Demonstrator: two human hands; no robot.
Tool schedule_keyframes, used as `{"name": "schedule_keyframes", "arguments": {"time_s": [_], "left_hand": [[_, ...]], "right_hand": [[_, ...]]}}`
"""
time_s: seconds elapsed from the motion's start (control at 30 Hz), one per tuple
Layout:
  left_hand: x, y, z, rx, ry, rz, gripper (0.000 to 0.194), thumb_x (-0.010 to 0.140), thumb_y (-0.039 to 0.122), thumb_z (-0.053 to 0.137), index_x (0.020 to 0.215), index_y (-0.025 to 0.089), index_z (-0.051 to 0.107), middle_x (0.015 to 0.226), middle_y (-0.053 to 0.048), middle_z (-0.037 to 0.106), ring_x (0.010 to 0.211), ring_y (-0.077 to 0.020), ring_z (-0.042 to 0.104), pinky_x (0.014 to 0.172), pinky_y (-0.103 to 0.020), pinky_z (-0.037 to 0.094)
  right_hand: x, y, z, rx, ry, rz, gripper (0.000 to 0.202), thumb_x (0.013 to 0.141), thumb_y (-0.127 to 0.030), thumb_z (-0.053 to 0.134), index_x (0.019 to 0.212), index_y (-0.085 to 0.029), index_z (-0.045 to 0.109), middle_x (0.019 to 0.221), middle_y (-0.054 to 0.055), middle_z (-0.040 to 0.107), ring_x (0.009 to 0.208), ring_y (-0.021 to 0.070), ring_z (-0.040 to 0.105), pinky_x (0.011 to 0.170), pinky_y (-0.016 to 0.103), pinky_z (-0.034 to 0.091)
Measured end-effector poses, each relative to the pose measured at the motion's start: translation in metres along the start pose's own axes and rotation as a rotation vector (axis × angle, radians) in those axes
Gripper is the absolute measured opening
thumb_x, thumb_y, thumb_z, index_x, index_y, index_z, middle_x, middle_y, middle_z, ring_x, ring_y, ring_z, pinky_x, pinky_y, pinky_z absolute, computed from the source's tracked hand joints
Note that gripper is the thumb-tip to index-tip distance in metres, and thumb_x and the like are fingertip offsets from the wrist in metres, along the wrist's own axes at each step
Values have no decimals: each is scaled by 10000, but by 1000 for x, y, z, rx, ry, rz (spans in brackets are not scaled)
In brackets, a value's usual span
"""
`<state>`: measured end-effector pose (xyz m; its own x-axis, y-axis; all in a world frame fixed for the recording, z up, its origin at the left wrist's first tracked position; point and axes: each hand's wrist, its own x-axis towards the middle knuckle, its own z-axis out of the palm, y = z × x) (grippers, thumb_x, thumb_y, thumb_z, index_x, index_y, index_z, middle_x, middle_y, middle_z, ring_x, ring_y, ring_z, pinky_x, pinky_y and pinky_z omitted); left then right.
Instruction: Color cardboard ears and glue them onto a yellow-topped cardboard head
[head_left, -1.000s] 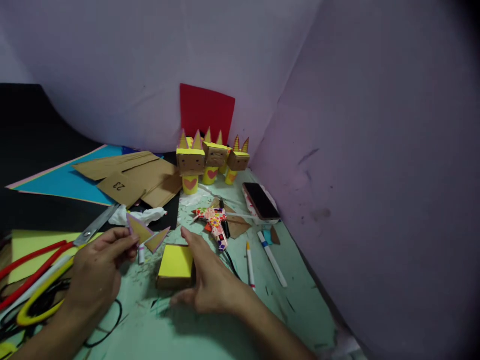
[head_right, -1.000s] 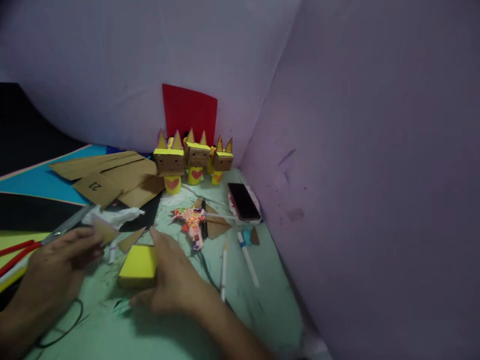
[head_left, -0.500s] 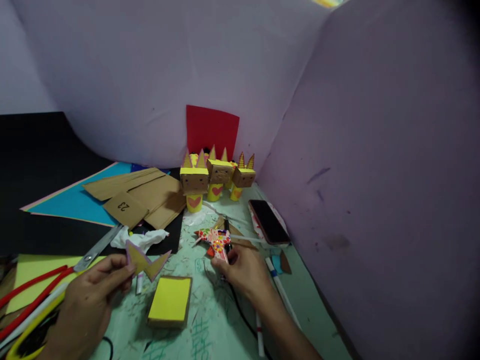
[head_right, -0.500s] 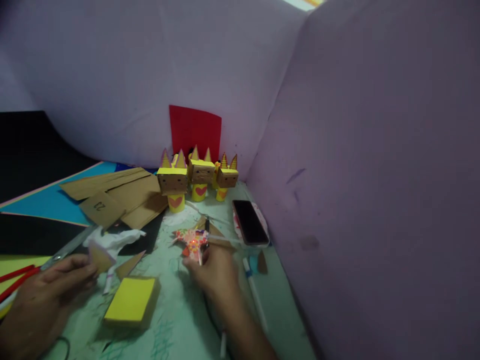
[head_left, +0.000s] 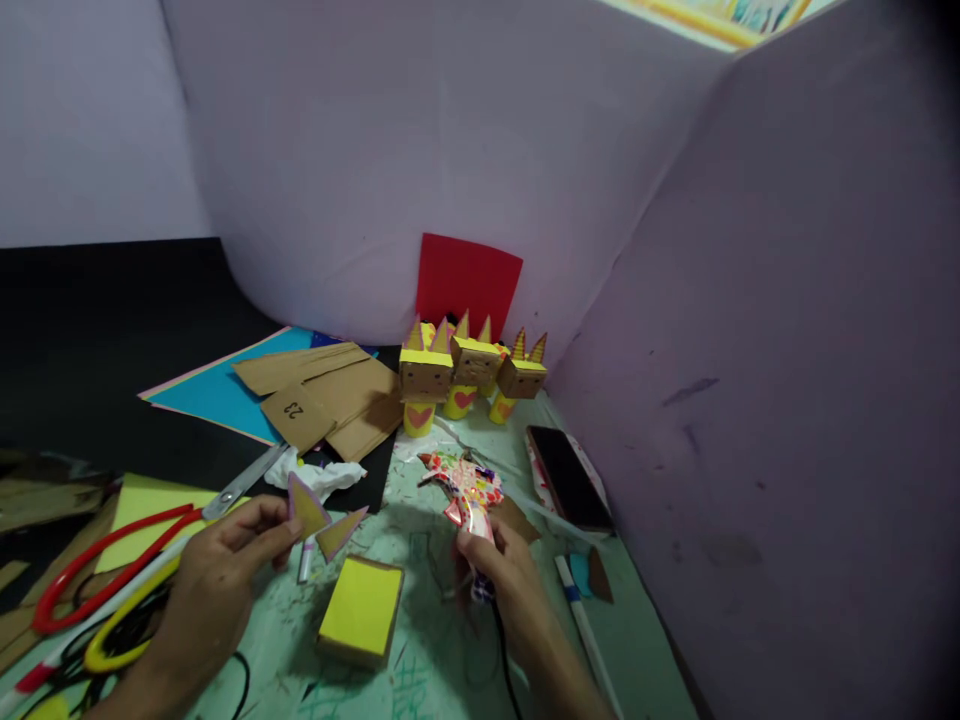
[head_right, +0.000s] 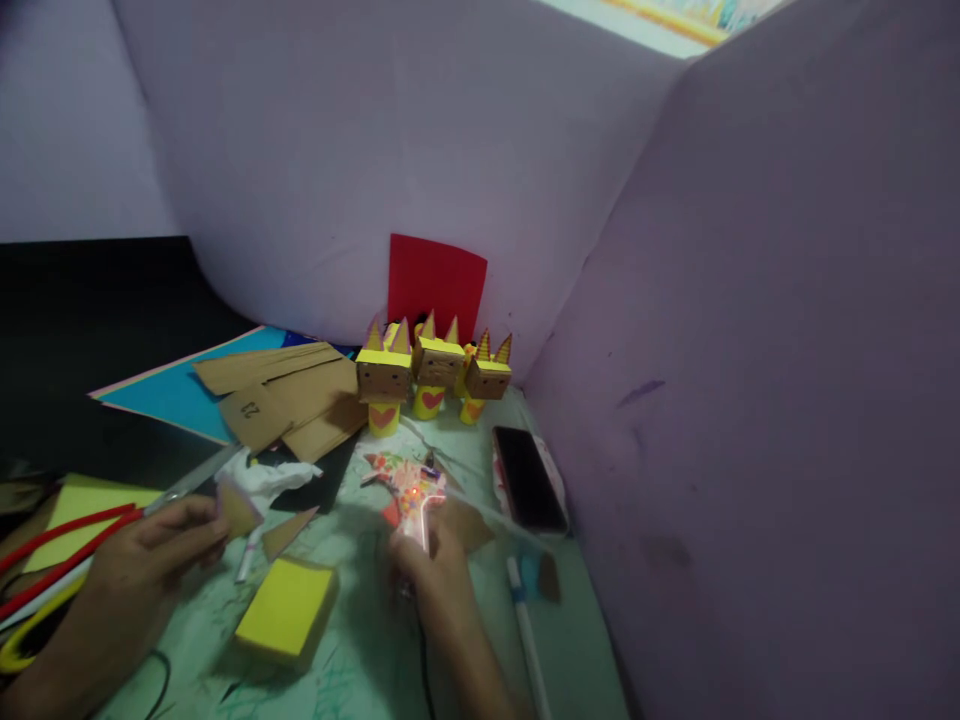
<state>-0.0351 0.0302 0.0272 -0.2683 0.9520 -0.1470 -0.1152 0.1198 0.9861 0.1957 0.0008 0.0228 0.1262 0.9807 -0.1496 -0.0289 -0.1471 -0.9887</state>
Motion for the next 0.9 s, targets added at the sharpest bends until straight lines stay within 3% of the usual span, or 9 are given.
{"name": "schedule_keyframes", "arguments": {"time_s": [0.1, 0.23, 0.3, 0.4, 0.53, 0.63, 0.73, 0.9], "left_hand": [[-5, 1, 1, 26, -70, 12, 176, 554, 305, 724, 560, 179, 600, 491, 41, 506, 499, -112, 407, 472, -204, 346], [-13, 6, -1, 10, -137, 49, 188, 574, 297, 718, 560, 175, 575, 510, 45, 504, 504, -105, 413, 485, -202, 351], [-16, 10, -1, -20, -153, 61, 180, 563, 285, 718, 557, 168, 580, 510, 45, 508, 494, -96, 403, 475, -197, 342], [-17, 15, 4, -94, -186, 36, 163, 540, 251, 719, 573, 152, 594, 528, 38, 531, 476, -77, 395, 454, -184, 324], [-8, 21, 23, -225, -286, -105, 164, 532, 217, 700, 573, 149, 557, 490, 44, 518, 421, -59, 394, 405, -166, 289], [-4, 27, 36, -305, -297, -178, 190, 514, 206, 698, 569, 157, 523, 467, 54, 508, 384, -52, 391, 379, -158, 267], [-4, 28, 39, -333, -277, -117, 204, 509, 202, 716, 589, 158, 534, 487, 56, 518, 396, -51, 405, 388, -156, 277], [-8, 18, 31, -265, -304, -22, 156, 537, 200, 729, 607, 146, 600, 500, 47, 521, 423, -49, 389, 412, -163, 284]], "right_hand": [[-20, -1, 13, 195, -61, 22, 262, 702, -424, 628, 797, -190, 560, 555, -24, 568, 450, 129, 490, 412, 237, 420], [-38, 2, 18, 253, -22, -27, 405, 665, -407, 696, 978, -177, 584, 837, 52, 668, 525, 134, 556, 455, 253, 457], [-41, 4, 13, 186, 10, -68, 388, 631, -357, 731, 949, -164, 619, 783, 52, 674, 530, 138, 554, 469, 245, 433], [-40, 7, 1, 147, -9, -90, 399, 614, -365, 743, 943, -160, 650, 623, 28, 636, 463, 118, 467, 386, 205, 298], [-38, 9, -8, 284, -121, -17, 445, 681, -477, 694, 957, -129, 663, 513, 2, 561, 364, 43, 268, 349, 177, 143], [-38, 8, -8, 434, -203, 11, 404, 703, -504, 672, 881, -141, 663, 402, -68, 407, 324, 25, 159, 326, 172, 99], [-39, 5, -6, 493, -290, 47, 388, 680, -523, 685, 793, -153, 652, 377, -103, 295, 312, 21, 114, 319, 175, 83], [-43, 4, -5, 431, -339, 71, 502, 655, -546, 710, 980, -168, 644, 430, -89, 378, 314, 24, 158, 330, 186, 104]]}}
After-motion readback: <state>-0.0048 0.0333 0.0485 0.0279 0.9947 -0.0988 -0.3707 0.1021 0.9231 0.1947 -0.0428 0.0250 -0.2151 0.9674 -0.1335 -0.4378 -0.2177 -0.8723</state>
